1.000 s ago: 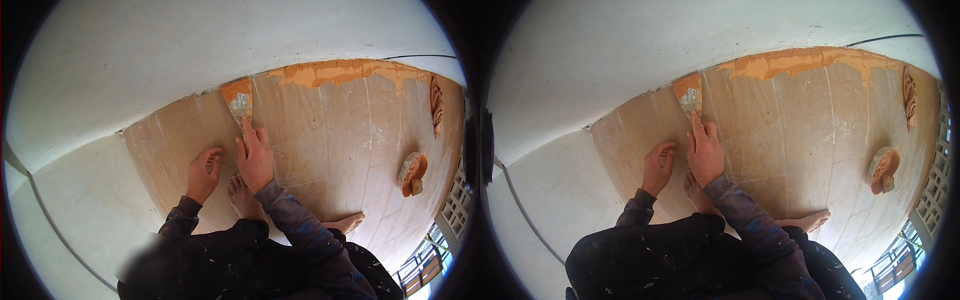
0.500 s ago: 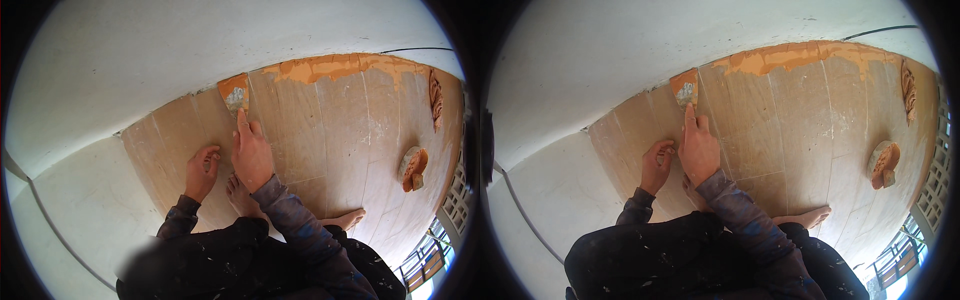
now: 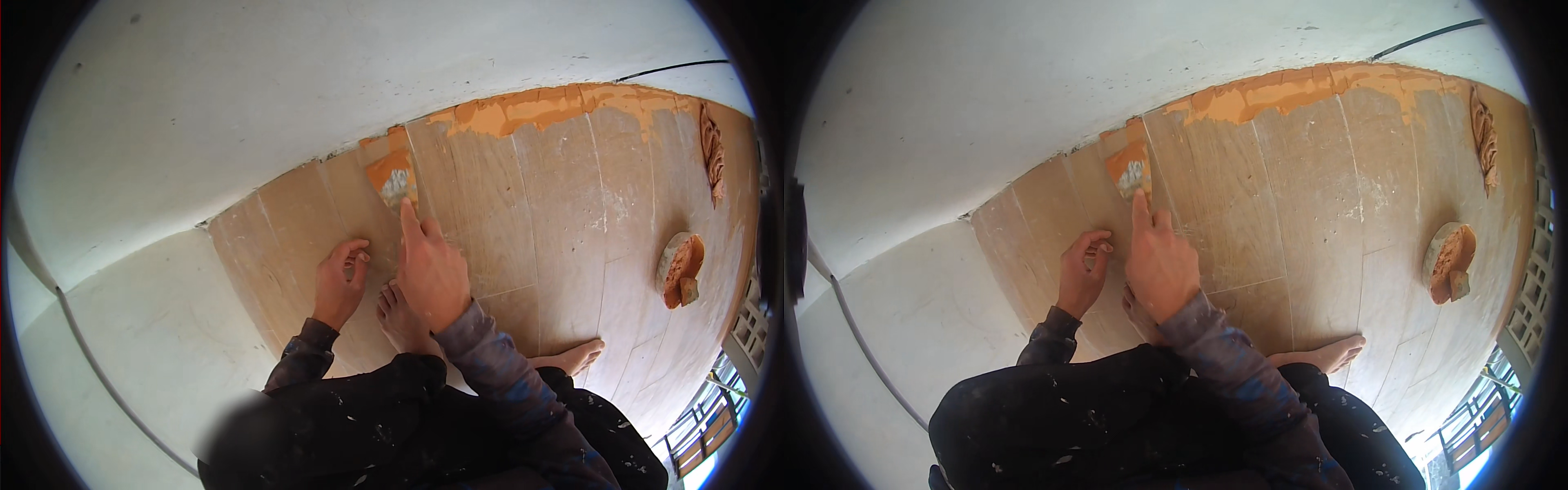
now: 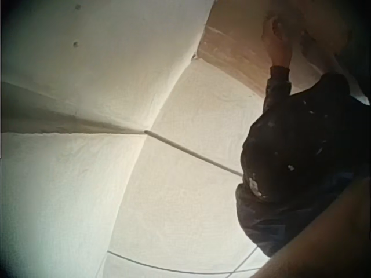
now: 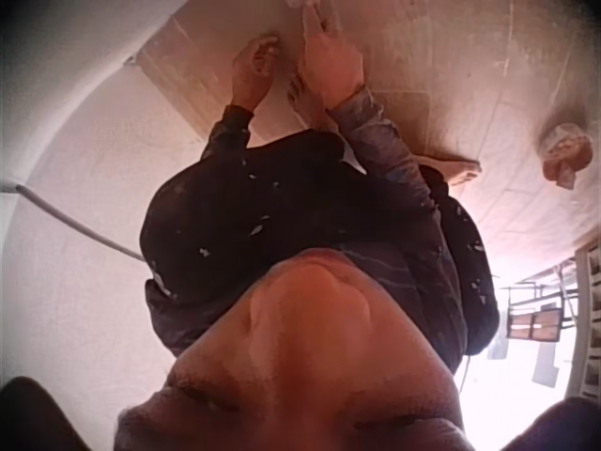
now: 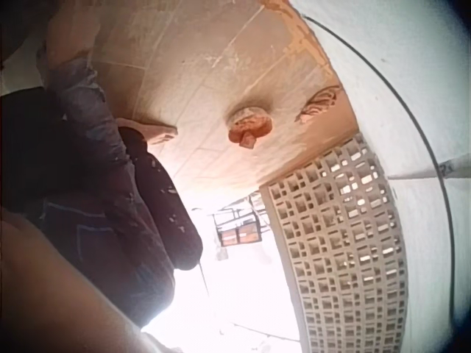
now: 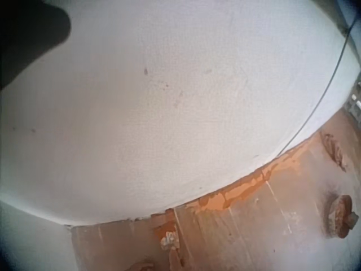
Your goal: The person applies grout to the edge of a tiled floor using a putty knife and subsequently wipes away the excess grout with a blue cloth.
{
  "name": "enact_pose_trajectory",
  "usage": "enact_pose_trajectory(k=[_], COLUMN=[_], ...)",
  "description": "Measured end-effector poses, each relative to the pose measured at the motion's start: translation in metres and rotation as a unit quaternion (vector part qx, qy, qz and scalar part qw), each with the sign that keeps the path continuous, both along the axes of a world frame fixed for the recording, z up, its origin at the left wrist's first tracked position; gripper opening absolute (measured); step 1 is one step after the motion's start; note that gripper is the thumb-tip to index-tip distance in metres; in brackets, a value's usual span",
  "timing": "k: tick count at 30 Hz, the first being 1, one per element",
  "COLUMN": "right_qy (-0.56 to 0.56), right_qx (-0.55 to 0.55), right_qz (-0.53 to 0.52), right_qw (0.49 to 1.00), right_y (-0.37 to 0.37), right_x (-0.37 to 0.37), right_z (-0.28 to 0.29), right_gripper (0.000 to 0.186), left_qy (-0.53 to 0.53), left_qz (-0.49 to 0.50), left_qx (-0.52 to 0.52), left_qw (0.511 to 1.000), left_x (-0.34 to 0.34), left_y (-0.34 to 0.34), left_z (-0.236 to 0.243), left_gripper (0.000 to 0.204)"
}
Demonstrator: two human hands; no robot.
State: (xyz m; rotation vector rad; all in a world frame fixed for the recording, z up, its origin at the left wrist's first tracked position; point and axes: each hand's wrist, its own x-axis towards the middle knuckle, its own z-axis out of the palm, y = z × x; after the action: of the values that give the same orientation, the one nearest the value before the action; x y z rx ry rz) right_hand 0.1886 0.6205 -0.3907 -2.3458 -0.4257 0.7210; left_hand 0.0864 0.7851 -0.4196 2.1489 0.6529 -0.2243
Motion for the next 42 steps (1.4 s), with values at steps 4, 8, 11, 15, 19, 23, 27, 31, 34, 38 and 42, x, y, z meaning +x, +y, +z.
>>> enact_pose_trajectory(k=[4,8,11,15,19,23,27,31,34,38,42], right_qy=[-0.024,-0.052,-0.064,-0.149,-0.169,-0.141,-0.143,-0.147,-0.117,-0.146,-0.136], right_qx=[0.05,0.079,0.088,0.052,0.019,-0.001,-0.017,-0.025,-0.052,-0.042,-0.046], right_qz=[-0.025,-0.074,-0.091,-0.077,-0.084,-0.094,-0.105,-0.121,-0.096,-0.085,-0.076], right_qw=[0.998,0.993,0.99,0.985,0.982,0.985,0.984,0.981,0.987,0.985,0.987], right_y=[-0.016,-0.014,-0.02,-0.031,-0.036,-0.04,-0.048,-0.048,-0.049,-0.059,-0.06], right_x=[-0.016,-0.001,0.008,0.016,0.024,0.038,0.051,0.063,0.066,0.076,0.078], right_z=[-0.008,-0.018,-0.025,-0.05,-0.053,-0.03,-0.019,-0.02,-0.019,-0.019,-0.018], right_gripper=[0.068,0.066,0.066,0.067,0.069,0.068,0.061,0.058,0.059,0.057,0.058], left_qy=[0.003,-0.006,-0.004,-0.018,-0.015,-0.012,-0.013,-0.013,-0.011,-0.01,-0.005], left_qz=[0.002,-0.017,-0.01,-0.036,-0.043,-0.046,-0.043,-0.047,-0.044,-0.048,-0.045], left_qx=[-0.007,-0.003,-0.007,-0.009,-0.015,-0.018,-0.022,-0.024,-0.022,-0.017,-0.015], left_qw=[1.0,1.0,1.0,0.999,0.999,0.999,0.999,0.999,0.999,0.999,0.999], left_x=[-0.001,0.002,0.004,0.012,0.022,0.022,0.022,0.021,0.019,0.019,0.015], left_y=[0.001,0.0,-0.002,-0.004,-0.009,-0.008,-0.007,-0.009,-0.007,-0.005,-0.001], left_z=[0.0,-0.002,-0.002,-0.003,-0.001,-0.001,-0.001,-0.003,-0.004,-0.003,-0.006], left_gripper=[0.02,0.021,0.021,0.021,0.021,0.021,0.022,0.021,0.021,0.021,0.021])
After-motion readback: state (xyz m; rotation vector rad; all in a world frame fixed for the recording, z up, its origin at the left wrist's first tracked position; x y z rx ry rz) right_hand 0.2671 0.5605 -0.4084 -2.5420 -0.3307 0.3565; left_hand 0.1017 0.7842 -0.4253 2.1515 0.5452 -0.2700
